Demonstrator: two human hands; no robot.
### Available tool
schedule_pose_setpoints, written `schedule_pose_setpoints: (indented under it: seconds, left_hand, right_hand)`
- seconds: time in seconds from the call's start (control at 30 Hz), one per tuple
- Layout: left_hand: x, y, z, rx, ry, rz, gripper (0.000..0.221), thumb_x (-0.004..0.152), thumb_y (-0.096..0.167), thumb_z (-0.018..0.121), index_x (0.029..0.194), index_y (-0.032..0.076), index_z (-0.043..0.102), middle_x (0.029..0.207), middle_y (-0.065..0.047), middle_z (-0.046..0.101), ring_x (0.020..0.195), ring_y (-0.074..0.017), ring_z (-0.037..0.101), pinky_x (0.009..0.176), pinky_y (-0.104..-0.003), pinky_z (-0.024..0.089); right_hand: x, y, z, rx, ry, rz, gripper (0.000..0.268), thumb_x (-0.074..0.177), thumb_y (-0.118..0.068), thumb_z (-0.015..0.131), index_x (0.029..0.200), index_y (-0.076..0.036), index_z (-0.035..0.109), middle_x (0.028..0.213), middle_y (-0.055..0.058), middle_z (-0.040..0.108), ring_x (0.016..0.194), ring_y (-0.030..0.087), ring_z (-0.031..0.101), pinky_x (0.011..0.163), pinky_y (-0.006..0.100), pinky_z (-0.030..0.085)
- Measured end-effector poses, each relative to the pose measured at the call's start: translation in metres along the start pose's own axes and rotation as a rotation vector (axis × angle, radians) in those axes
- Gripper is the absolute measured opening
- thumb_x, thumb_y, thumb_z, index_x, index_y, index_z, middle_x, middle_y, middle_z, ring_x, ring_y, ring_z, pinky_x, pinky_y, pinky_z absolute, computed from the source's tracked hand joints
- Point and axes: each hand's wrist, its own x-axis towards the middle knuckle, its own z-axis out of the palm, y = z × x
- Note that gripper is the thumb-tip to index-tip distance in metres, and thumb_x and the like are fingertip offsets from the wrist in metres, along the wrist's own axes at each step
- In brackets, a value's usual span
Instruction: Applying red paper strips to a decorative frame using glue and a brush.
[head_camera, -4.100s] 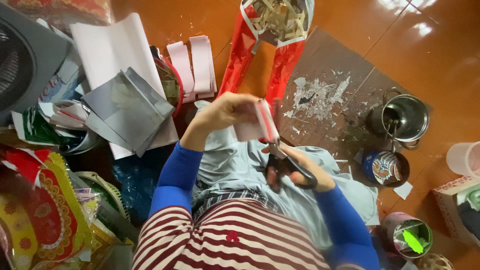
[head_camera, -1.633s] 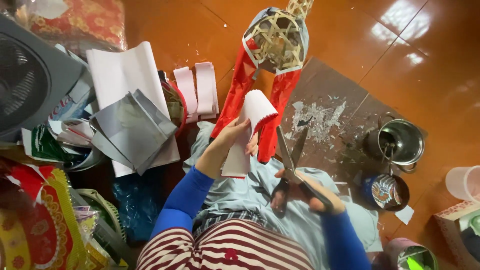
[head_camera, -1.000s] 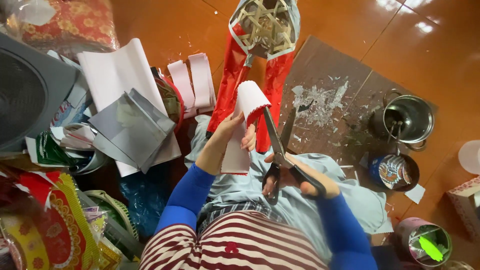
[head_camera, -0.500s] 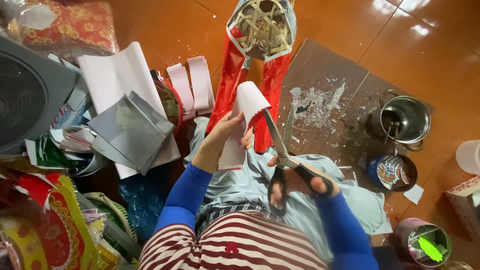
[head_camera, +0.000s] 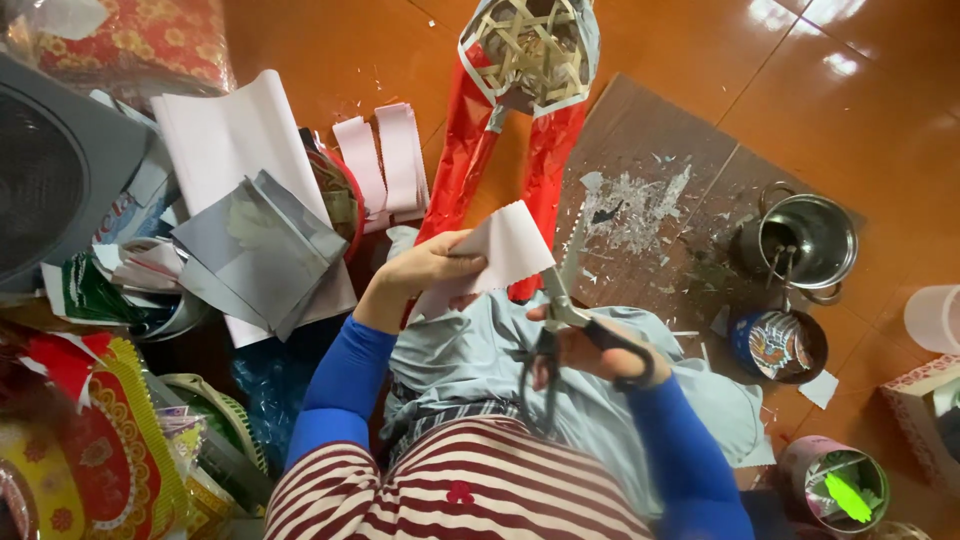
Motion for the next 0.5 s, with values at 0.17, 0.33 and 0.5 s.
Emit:
schedule_pose_setpoints:
  seconds: [0.17, 0.33, 0.5]
  left_hand:
    - [-0.002, 0.008, 0.004, 0.109, -0.059, 0.033, 0.034, 0.102, 0.02, 0.062, 0.131, 0.003, 0.057, 0.076, -0.005, 0.061, 0.056, -0.0129, 0.059, 0.048, -0.029, 0.048]
    - [-0.003, 0.009, 0.006, 0.158, -0.065, 0.037, 0.032, 0.102, 0.019, 0.062, 0.129, 0.001, 0.059, 0.079, -0.003, 0.061, 0.057, -0.0109, 0.057, 0.05, -0.028, 0.048]
    - [-0.002, 0.008, 0.0, 0.214, -0.072, 0.029, 0.03, 0.102, 0.019, 0.061, 0.126, 0.001, 0.059, 0.079, -0.002, 0.062, 0.058, -0.0107, 0.058, 0.05, -0.027, 0.049]
  right_hand:
    - [0.003, 0.0, 0.012, -0.012, 0.041, 0.033, 0.114, 0.075, -0.053, 0.092, 0.157, -0.005, 0.03, 0.117, 0.025, 0.063, 0.114, 0.036, 0.065, 0.106, 0.054, 0.049]
    - [0.003, 0.009, 0.019, 0.06, 0.022, 0.012, 0.106, 0.077, -0.047, 0.091, 0.156, -0.01, 0.03, 0.104, 0.017, 0.06, 0.102, 0.031, 0.064, 0.098, 0.053, 0.052]
    - [0.001, 0.026, 0.028, 0.079, 0.143, -0.154, 0.108, 0.075, -0.054, 0.09, 0.153, -0.002, 0.035, 0.093, 0.013, 0.057, 0.085, 0.028, 0.06, 0.078, 0.043, 0.05]
